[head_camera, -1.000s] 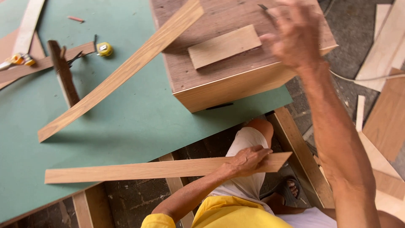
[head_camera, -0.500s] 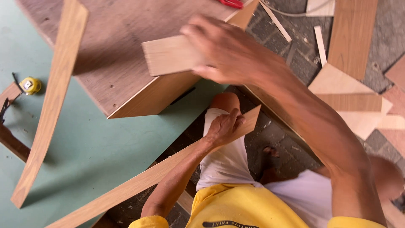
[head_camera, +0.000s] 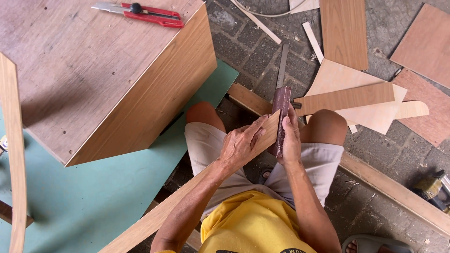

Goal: Measuring, marking, cutting, and sanding thin wood strips to fit a project.

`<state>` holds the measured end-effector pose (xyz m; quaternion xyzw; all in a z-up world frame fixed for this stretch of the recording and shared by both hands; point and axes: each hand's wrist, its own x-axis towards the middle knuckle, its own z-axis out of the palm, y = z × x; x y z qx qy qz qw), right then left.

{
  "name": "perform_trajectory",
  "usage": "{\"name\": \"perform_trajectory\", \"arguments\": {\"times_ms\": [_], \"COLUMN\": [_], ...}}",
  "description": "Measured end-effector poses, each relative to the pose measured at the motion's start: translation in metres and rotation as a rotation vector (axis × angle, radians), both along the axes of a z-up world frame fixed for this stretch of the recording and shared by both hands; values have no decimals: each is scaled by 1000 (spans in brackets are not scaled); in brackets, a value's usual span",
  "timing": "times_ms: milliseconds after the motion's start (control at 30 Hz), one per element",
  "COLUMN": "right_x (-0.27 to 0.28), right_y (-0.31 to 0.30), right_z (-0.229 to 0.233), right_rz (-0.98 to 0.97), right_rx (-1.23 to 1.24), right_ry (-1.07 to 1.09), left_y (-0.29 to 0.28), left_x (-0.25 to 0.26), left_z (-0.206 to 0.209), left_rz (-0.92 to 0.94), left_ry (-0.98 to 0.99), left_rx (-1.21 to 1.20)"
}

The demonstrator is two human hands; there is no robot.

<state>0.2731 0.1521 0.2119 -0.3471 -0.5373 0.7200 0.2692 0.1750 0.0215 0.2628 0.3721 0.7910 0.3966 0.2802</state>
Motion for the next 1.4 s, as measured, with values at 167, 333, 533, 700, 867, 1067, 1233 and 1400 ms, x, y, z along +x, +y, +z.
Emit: {"name": "perform_trajectory", "arguments": {"times_ms": [167,333,533,700,867,1067,1233,1400], "right_x": [11,18,47,25,47,13,34,27], "right_y": [27,22,-19,-9,-13,14,-29,-13], "right_z": [-20,-7,18,27,10,22,38,31], "right_rz": [28,32,51,18,17,43,35,37], "right_rx": [68,163,178,280,269,370,407,425], "right_ry": [50,-13,-80,-54,-150,58,-113,64], "left_y": [16,19,18,18,19,17,14,9], "left_x": [9,18,16,17,12,20,12,17], "left_z": [0,6,-4,-4,-4,1,5,12], "left_rz": [28,62,92,75,69,43,48,46], "left_ry": [136,110,134,125,141,143,178,205], "left_rx": [13,54,70,82,103,106,105,125]}}
